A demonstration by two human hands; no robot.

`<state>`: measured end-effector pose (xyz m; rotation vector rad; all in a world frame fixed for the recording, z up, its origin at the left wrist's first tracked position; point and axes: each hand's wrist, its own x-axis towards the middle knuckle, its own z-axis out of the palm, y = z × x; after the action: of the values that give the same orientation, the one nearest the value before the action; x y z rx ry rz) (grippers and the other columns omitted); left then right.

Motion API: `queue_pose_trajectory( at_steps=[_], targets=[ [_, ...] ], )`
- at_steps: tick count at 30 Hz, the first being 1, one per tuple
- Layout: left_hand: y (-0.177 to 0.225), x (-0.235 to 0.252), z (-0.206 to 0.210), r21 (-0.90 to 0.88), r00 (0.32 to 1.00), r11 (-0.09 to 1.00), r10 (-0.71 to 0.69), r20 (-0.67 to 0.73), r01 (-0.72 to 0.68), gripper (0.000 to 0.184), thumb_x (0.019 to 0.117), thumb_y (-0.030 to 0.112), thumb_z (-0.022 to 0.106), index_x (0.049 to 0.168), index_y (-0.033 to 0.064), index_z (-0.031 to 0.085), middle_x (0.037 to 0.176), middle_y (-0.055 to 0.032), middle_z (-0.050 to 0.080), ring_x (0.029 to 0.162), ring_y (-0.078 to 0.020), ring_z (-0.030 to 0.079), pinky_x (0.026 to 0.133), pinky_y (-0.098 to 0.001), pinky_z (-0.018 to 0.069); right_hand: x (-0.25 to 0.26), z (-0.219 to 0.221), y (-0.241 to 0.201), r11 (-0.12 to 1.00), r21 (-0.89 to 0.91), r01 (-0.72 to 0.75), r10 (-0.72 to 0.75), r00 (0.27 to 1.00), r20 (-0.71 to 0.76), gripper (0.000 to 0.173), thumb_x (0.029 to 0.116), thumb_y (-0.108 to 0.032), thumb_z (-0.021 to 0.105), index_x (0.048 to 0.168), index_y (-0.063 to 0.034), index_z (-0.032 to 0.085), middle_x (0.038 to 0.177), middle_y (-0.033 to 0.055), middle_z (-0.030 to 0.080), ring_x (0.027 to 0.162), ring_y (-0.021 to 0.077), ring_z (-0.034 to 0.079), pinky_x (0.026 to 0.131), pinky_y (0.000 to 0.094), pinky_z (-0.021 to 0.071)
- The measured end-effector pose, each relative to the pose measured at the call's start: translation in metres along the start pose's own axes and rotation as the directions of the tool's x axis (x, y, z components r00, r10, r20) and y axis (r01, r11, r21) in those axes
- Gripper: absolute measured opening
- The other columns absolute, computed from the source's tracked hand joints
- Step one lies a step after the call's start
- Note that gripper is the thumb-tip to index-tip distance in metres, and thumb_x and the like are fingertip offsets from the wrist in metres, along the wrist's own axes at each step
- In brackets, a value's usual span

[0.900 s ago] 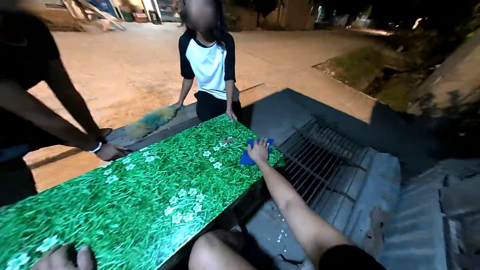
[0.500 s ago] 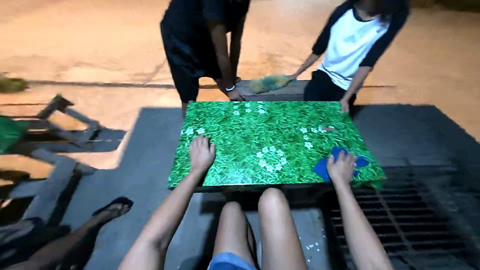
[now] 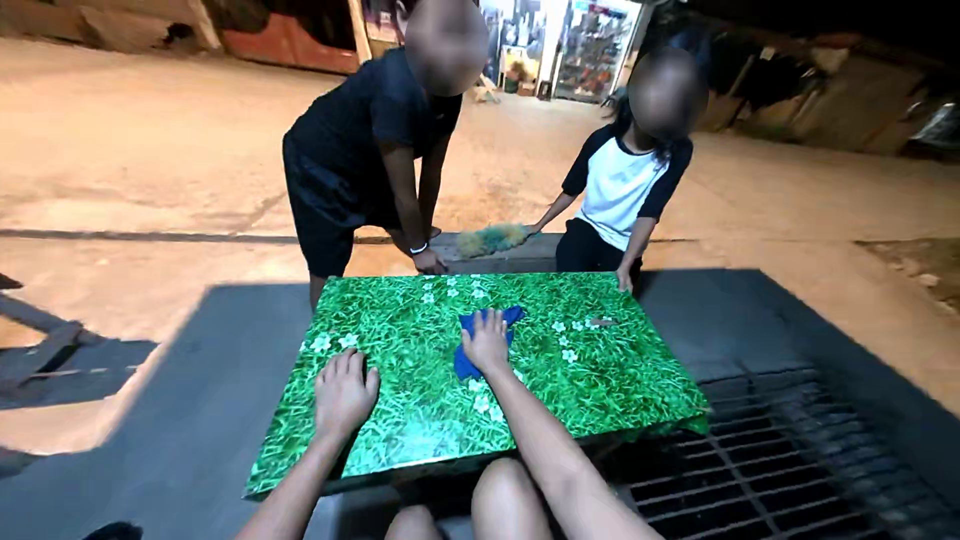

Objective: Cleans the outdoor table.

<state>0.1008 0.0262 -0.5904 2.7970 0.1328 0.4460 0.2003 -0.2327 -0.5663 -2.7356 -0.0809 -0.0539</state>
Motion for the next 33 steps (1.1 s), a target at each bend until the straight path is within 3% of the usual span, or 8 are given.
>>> queue_pose_trajectory(
  at_steps=[3,7,16,19,25,33],
  targets=[
    [0.002,0.002,-0.004,-0.002,1.000,1.000,-0.019,0.014,0.019,0.048,0.1042,0.035,0.041,0.136,0.0038,0.060,0.154,-0.0193,0.049,0.144,-0.0411,0.043,0.118,-0.0613,0.0300,0.016,-0.002,-0.007,1.000,-0.008,-0.027,0.027,0.999,0.020,0.066,0.1071,-0.049,0.042,0.160,-0.0099,0.036,0.170,0.0214,0.018,0.160,0.0375,0.012,0.129,0.0544,0.0113],
    [0.002,0.001,-0.004,-0.005,0.999,1.000,-0.030,0.013,0.030,0.048,0.1041,0.036,0.043,0.136,0.0049,0.060,0.153,-0.0180,0.050,0.144,-0.0392,0.044,0.117,-0.0601,0.0308,0.002,0.000,0.003,1.000,-0.004,0.022,-0.022,0.999,0.044,0.063,0.1097,-0.044,0.037,0.161,-0.0080,0.034,0.172,0.0205,0.014,0.160,0.0364,0.009,0.130,0.0528,0.0122],
    [0.003,-0.001,-0.005,-0.016,0.999,1.000,-0.027,0.028,0.027,0.047,0.1064,0.034,0.042,0.139,0.0033,0.058,0.156,-0.0195,0.047,0.147,-0.0405,0.040,0.120,-0.0605,0.0275,-0.176,-0.015,0.072,0.998,0.055,0.043,-0.043,0.999,0.003,0.055,0.1078,-0.033,0.045,0.157,-0.0087,0.043,0.169,0.0182,0.027,0.158,0.0372,0.019,0.129,0.0516,0.0160],
    [0.003,-0.002,-0.004,-0.021,0.999,0.999,-0.034,0.026,0.034,0.047,0.1066,0.033,0.043,0.139,0.0032,0.058,0.156,-0.0196,0.047,0.148,-0.0408,0.039,0.120,-0.0602,0.0276,-0.194,-0.019,0.087,0.997,0.074,0.020,-0.019,0.999,-0.026,0.053,0.1079,-0.028,0.045,0.156,-0.0058,0.045,0.168,0.0193,0.028,0.158,0.0388,0.020,0.129,0.0527,0.0167],
    [0.004,-0.004,-0.003,-0.021,0.999,0.999,-0.034,0.029,0.034,0.046,0.1063,0.032,0.043,0.138,0.0025,0.058,0.154,-0.0201,0.048,0.146,-0.0411,0.041,0.119,-0.0602,0.0286,-0.118,-0.022,0.075,0.996,-0.042,-0.082,0.082,0.997,-0.010,0.056,0.1100,-0.031,0.038,0.160,-0.0055,0.035,0.171,0.0203,0.019,0.159,0.0380,0.014,0.129,0.0515,0.0127],
    [0.005,0.001,-0.007,0.013,0.999,0.999,-0.049,0.023,0.049,0.047,0.1051,0.034,0.043,0.137,0.0047,0.059,0.155,-0.0173,0.049,0.146,-0.0373,0.042,0.118,-0.0581,0.0300,0.019,-0.029,0.058,0.982,-0.059,-0.177,0.175,0.984,-0.041,0.059,0.1102,-0.037,0.036,0.159,-0.0043,0.035,0.169,0.0243,0.021,0.158,0.0399,0.015,0.128,0.0557,0.0127]
  ],
)
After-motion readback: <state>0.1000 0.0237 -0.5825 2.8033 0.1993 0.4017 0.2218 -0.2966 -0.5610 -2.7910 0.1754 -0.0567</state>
